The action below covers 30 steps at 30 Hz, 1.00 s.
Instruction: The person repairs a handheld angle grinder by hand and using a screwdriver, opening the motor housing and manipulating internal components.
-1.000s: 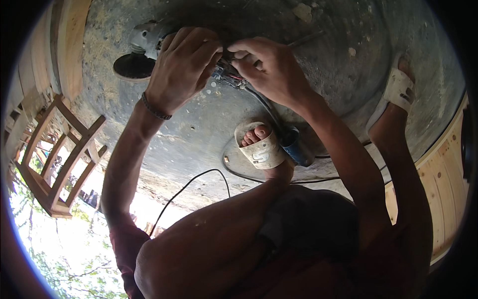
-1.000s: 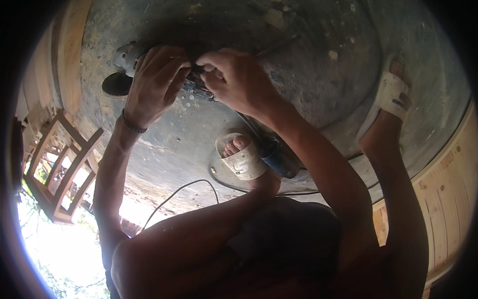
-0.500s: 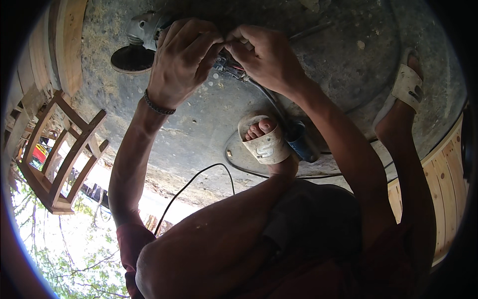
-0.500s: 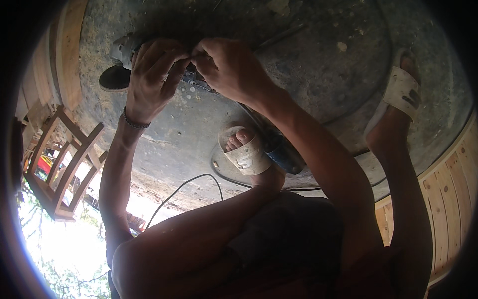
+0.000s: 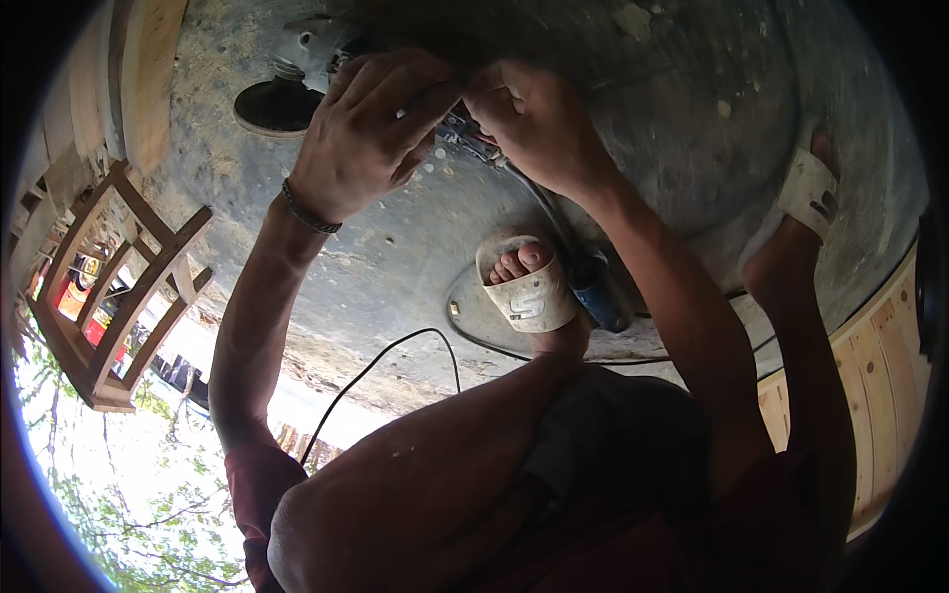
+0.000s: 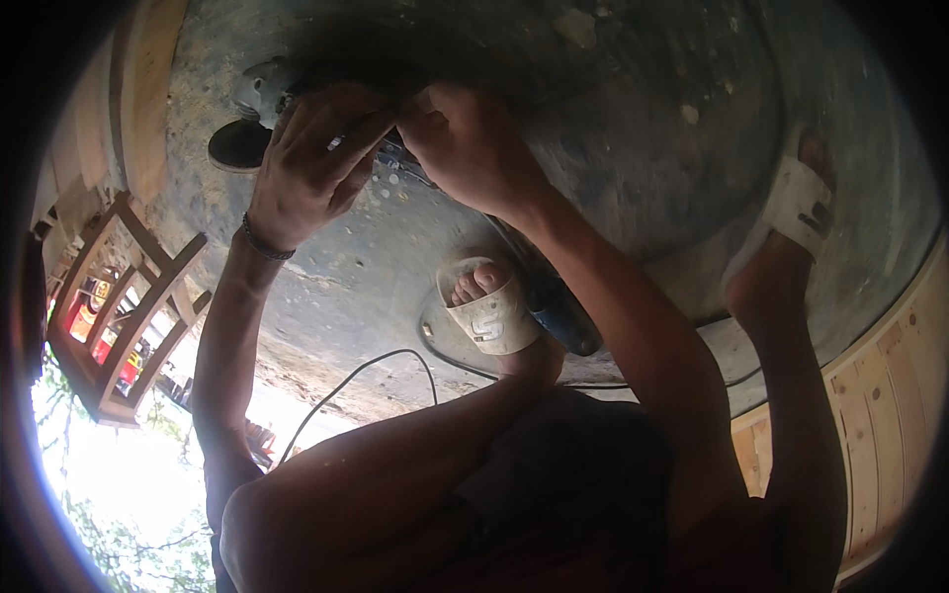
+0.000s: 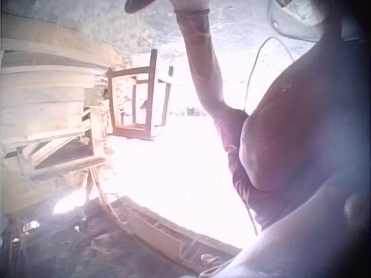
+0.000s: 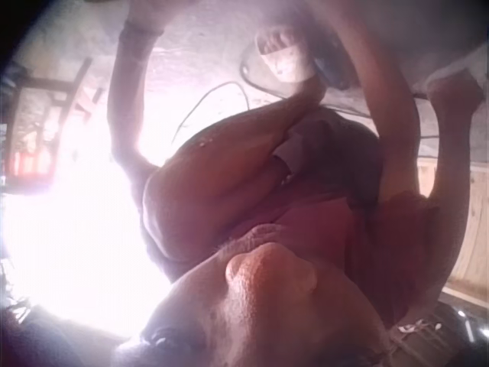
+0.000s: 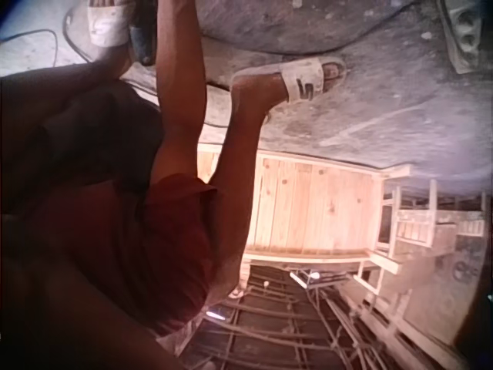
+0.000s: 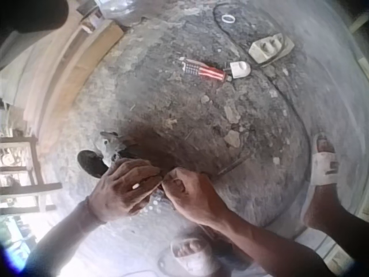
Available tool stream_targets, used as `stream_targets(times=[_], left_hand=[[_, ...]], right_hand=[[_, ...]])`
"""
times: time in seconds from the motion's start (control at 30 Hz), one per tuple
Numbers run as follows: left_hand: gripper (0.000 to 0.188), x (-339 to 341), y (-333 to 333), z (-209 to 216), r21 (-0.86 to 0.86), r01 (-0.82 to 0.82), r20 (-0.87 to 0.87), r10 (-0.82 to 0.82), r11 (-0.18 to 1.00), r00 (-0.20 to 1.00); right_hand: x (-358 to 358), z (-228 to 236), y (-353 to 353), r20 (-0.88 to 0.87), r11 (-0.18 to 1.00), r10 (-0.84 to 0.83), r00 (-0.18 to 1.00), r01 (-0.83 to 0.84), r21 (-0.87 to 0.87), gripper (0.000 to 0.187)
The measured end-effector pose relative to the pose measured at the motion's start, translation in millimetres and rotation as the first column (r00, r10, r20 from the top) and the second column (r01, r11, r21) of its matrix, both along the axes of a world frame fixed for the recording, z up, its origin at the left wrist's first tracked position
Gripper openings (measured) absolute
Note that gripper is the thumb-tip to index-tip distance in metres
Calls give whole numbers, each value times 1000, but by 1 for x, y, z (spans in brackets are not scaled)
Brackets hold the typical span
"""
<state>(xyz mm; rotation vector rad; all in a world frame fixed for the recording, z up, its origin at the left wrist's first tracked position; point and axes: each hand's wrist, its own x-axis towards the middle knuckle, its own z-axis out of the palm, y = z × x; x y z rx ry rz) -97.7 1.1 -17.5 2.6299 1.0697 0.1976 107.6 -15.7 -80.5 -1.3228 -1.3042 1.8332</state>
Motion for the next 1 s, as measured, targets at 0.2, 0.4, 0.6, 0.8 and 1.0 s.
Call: stream_targets(times=[0.2, 0.4, 0.6, 0.8, 1.0], left_hand=[[45, -13, 2, 0, 107, -110, -4, 111, 988, 994], [43, -16, 0, 4, 66, -137, -24, 139, 988, 990], [45, -15, -1, 0, 72, -148, 5, 148, 986, 989], [45, -16, -3, -3, 103, -147, 0, 148, 984, 989], [46, -15, -3, -4, 114, -158, 4, 158, 981, 987]], right_hand=[[-1, 10, 3, 85, 987, 69, 994, -81, 142, 19], [-5, 12, 6, 161, 997, 74, 984, -77, 14, 15], [-6, 11, 0, 138, 985, -20, 990, -4, 170, 10], [-3, 3, 2, 229, 932, 11, 973, -93, 351, 10], [1, 5, 7, 245, 836, 4, 970, -138, 531, 11]])
